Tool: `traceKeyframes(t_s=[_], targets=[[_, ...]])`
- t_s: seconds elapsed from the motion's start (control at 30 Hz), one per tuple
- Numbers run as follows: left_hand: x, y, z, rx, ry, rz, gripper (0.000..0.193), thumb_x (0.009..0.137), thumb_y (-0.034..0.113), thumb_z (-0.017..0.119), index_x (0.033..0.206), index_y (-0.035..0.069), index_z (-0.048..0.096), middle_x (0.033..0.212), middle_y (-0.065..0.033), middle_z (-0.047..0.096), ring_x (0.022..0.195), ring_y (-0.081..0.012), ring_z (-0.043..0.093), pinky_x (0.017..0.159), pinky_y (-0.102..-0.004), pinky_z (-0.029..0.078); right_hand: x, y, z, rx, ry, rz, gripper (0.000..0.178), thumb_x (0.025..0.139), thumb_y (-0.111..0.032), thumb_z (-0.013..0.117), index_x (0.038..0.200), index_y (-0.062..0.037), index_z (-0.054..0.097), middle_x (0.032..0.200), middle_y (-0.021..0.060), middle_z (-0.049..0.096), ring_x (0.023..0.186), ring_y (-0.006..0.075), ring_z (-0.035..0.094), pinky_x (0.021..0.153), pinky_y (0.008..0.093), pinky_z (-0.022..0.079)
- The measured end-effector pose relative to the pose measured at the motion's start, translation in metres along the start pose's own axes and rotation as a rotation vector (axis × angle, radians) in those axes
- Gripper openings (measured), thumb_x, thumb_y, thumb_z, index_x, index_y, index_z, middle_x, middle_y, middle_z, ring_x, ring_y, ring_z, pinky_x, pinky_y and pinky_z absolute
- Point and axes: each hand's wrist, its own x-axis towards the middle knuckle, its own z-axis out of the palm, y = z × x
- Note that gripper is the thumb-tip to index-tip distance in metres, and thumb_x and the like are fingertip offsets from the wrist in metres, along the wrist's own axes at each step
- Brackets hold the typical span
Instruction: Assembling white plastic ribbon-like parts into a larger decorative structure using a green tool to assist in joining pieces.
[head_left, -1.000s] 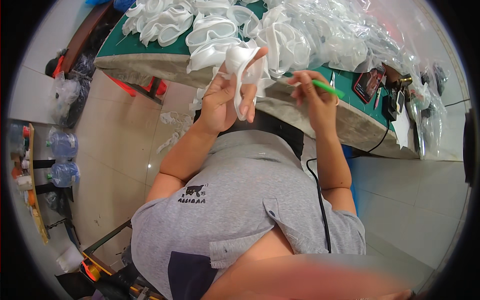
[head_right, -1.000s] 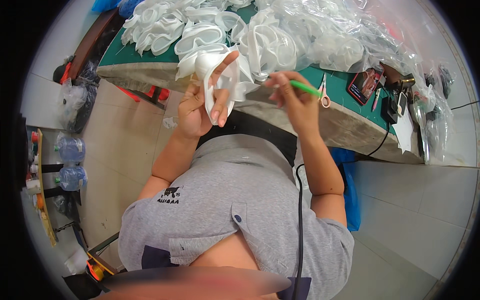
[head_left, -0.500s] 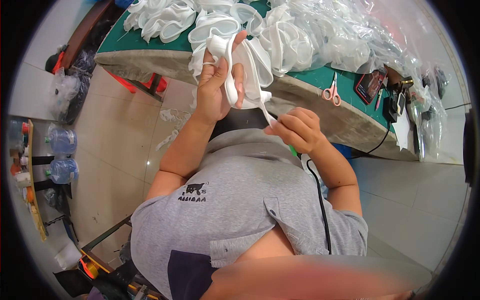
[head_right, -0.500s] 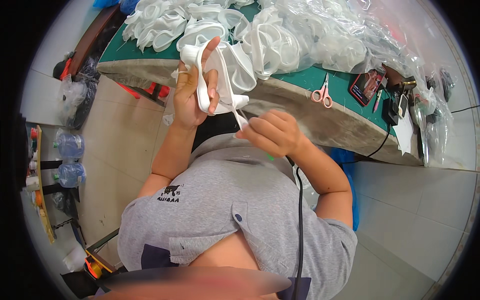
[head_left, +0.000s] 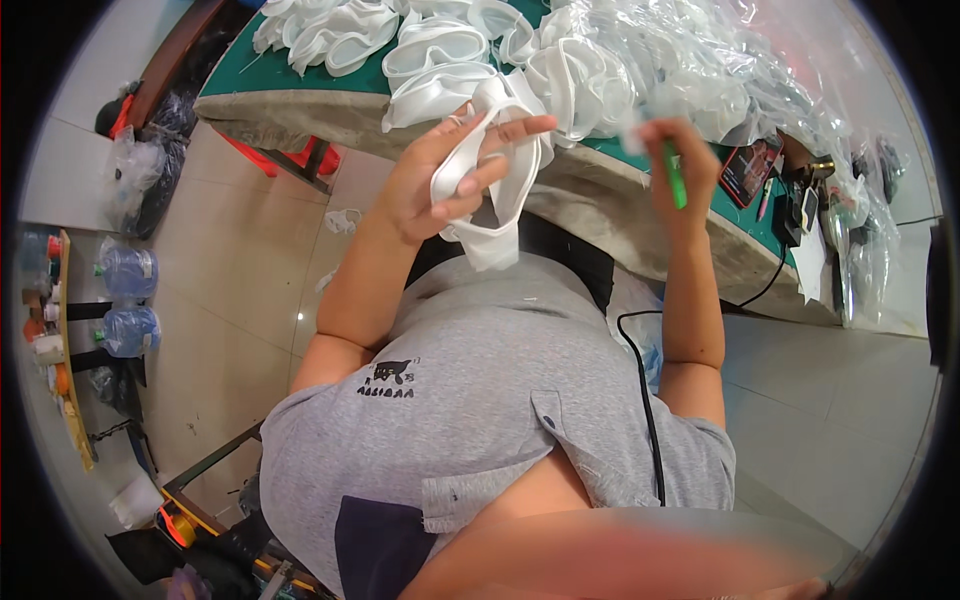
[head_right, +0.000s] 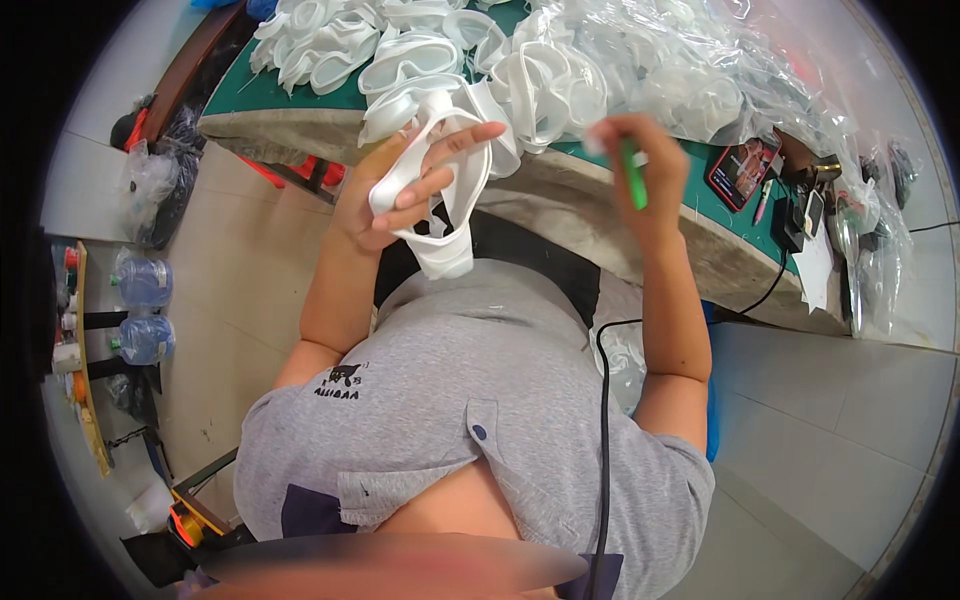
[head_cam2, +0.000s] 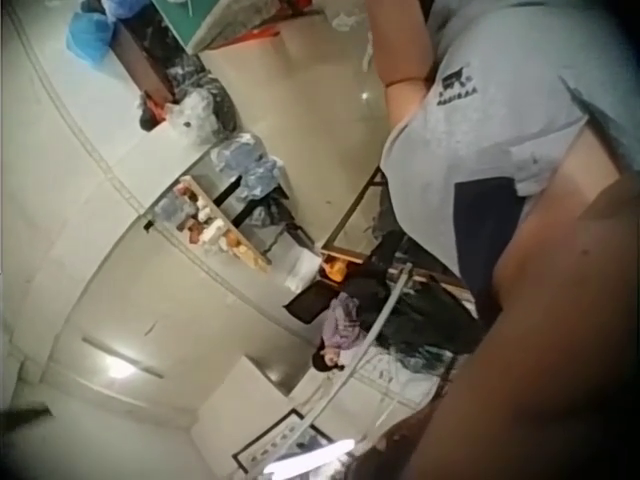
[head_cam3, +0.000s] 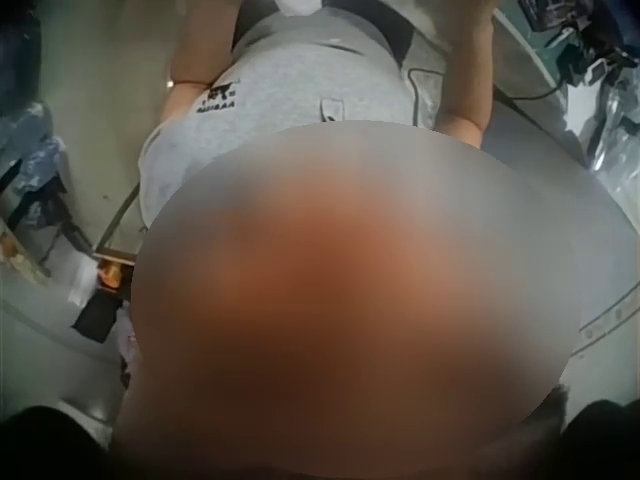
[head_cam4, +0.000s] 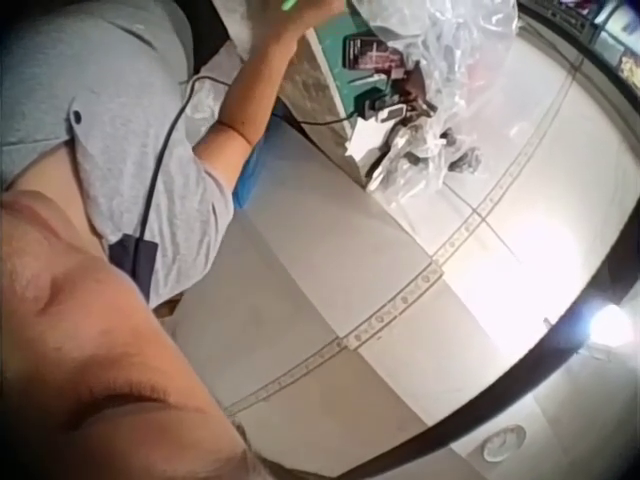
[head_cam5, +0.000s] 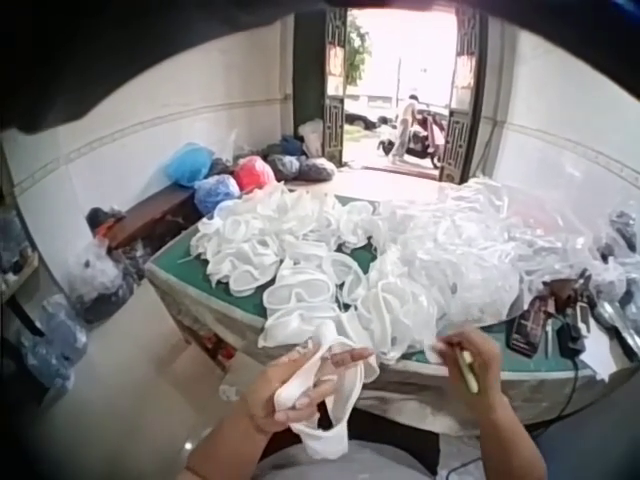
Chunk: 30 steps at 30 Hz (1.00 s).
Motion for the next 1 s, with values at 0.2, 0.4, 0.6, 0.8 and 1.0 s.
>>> traceKeyframes(t_s=[0.2,0.4,0.6,0.8,1.0], targets=[[0.000,-0.014,-0.003,0.055,0.153,0.037,0.027,0.100,0.022,0.039,0.120,0.005,0.041,0.130,-0.0231,0.045,0.052,-0.0064,0.045,0.030,-0.0150,0.035,-0.010,-0.052,0.020,0.181,-0.213,0.005,0.015,0.079,0.002,0.067,0.095,0.0002,0.065,0.087,0.0092,0.063,0.073,0.0161,0.060,0.065,0.0254,0.047],[-0.006,-0.026,0.001,0.028,0.292,0.010,0.024,0.100,0.019,0.041,0.115,0.000,0.041,0.098,-0.0105,0.054,0.046,-0.0055,0.037,0.025,-0.0144,0.030,-0.001,-0.067,0.055,0.238,-0.174,-0.093,0.017,0.077,0.001,0.069,0.093,-0.0017,0.065,0.082,0.0073,0.061,0.065,0.0150,0.058,0.057,0.0245,0.046],[-0.006,-0.025,-0.006,-0.041,0.245,-0.097,0.023,0.098,0.021,0.045,0.115,0.006,0.042,0.093,-0.0077,0.052,0.043,-0.0048,0.036,0.026,-0.0149,0.028,-0.004,-0.061,0.050,0.213,-0.162,-0.126,0.017,0.076,0.004,0.068,0.091,-0.0015,0.064,0.081,0.0069,0.061,0.061,0.0146,0.057,0.055,0.0234,0.045],[-0.005,-0.021,-0.004,-0.212,0.222,-0.158,0.036,0.102,0.025,0.030,0.122,-0.002,0.042,0.077,-0.0145,0.052,0.035,-0.0081,0.033,0.025,-0.0159,0.032,-0.004,-0.067,0.046,0.181,-0.175,-0.112,0.017,0.075,0.003,0.069,0.090,-0.0017,0.063,0.083,0.0074,0.059,0.066,0.0157,0.062,0.057,0.0249,0.048],[-0.004,-0.023,-0.017,-0.263,0.054,-0.275,0.029,0.101,0.029,0.038,0.107,0.001,0.047,0.065,-0.0062,0.046,0.033,-0.0065,0.035,0.026,-0.0140,0.027,-0.006,-0.063,0.056,0.029,-0.137,-0.215,0.023,0.073,0.000,0.072,0.094,-0.0026,0.063,0.085,0.0072,0.058,0.071,0.0188,0.065,0.058,0.0285,0.052]])
